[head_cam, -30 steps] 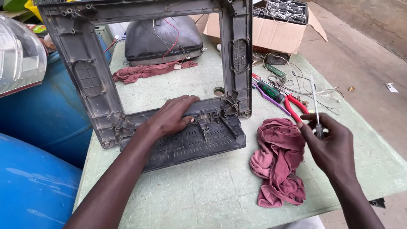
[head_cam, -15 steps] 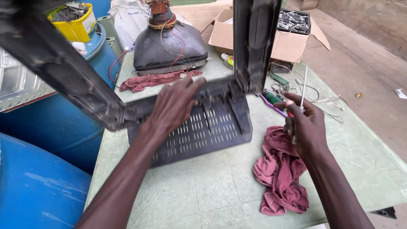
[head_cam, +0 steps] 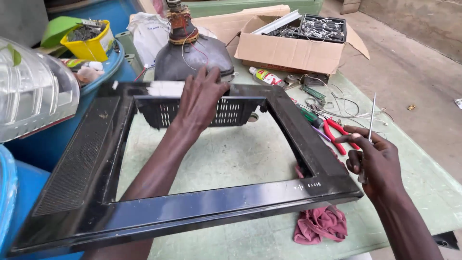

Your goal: Cleaning a plastic TV casing using a cloth, cleaning liquid, and a toothbrush to remove dust and grime.

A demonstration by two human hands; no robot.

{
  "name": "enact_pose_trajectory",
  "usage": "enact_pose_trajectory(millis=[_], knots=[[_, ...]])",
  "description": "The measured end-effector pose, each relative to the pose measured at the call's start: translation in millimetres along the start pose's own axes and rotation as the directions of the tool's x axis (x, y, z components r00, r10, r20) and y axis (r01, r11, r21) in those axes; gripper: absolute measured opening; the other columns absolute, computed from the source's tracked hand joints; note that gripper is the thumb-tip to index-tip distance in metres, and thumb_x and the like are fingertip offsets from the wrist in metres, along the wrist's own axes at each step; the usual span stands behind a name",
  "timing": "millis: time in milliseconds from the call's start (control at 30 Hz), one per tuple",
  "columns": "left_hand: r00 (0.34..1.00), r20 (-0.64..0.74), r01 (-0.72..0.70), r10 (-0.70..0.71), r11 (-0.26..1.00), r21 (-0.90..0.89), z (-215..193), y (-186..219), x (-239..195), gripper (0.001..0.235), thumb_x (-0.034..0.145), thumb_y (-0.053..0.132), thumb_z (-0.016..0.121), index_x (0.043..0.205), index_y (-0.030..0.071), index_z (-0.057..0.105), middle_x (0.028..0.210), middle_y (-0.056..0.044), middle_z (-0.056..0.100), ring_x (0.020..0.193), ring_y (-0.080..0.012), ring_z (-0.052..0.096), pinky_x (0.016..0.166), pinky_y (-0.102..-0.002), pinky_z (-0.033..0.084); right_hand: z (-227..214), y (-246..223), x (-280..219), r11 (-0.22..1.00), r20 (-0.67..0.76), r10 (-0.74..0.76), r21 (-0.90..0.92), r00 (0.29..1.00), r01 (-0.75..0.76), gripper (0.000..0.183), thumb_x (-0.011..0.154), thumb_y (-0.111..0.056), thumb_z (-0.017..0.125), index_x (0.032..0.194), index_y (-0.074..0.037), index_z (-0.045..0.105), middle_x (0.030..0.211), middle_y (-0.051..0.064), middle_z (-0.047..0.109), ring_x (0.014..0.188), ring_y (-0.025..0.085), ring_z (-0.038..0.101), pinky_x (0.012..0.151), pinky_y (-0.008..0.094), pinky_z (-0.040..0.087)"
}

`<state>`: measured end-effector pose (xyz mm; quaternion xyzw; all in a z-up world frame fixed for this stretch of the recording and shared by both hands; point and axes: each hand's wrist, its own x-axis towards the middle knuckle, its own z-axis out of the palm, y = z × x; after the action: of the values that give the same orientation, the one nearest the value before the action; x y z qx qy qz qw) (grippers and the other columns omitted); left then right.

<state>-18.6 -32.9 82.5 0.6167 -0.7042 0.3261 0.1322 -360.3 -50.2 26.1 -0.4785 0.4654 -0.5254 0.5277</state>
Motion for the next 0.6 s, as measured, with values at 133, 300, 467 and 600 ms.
enact_pose_trajectory(millis=[133,300,467,600], knots=[[0.998,0.054,0.04,-0.038,0.999,-0.031,11,-7,-5,0.057,0.076,-0.021,0.053,0.115,0.016,0.073,0.099,-0.013,0.055,0.098,-0.0391,0.054,0.069,-0.05,0.045,-3,7,5,1.0,-0.019,0.005,-0.024,1.0,-0.006,0.019,0.093,-0.009,0.059,0.109,-0.001,0.067,0.09,0.013,0.071,0.05,0.009,0.033,0.046,0.018,0.023],[0.987,-0.075,0.132,-0.144,0.982,-0.138,24,-16,-9,0.036,0.085,-0.008,0.066,0.114,0.012,0.074,0.119,-0.017,0.063,0.079,-0.0283,0.053,0.051,-0.038,0.054,-14,6,-10,0.972,0.219,-0.189,0.179,0.957,0.151,0.027,0.1,-0.027,0.055,0.092,-0.003,0.06,0.047,0.003,0.031,0.039,0.012,0.029,0.044,0.029,0.023],[0.992,-0.026,0.118,-0.124,0.98,-0.162,22,-15,-4,0.051,0.078,-0.017,0.062,0.118,0.012,0.073,0.118,-0.017,0.062,0.082,-0.03,0.055,0.058,-0.04,0.061,4,-51,-18,0.831,0.212,-0.514,-0.116,0.831,0.544,0.072,0.081,0.005,0.052,0.152,-0.002,0.039,0.129,0.019,0.061,0.05,0.008,0.038,0.037,0.019,0.031],[0.995,0.063,0.085,-0.07,0.956,-0.279,-6,-15,2,0.049,0.073,-0.011,0.062,0.117,0.009,0.072,0.098,-0.013,0.058,0.085,-0.0367,0.059,0.062,-0.054,0.055,14,-79,-12,0.703,0.302,-0.58,-0.283,0.756,0.653,0.059,0.076,0.019,0.051,0.131,0.001,0.063,0.134,0.014,0.065,0.126,0.02,0.061,0.087,0.023,0.047]])
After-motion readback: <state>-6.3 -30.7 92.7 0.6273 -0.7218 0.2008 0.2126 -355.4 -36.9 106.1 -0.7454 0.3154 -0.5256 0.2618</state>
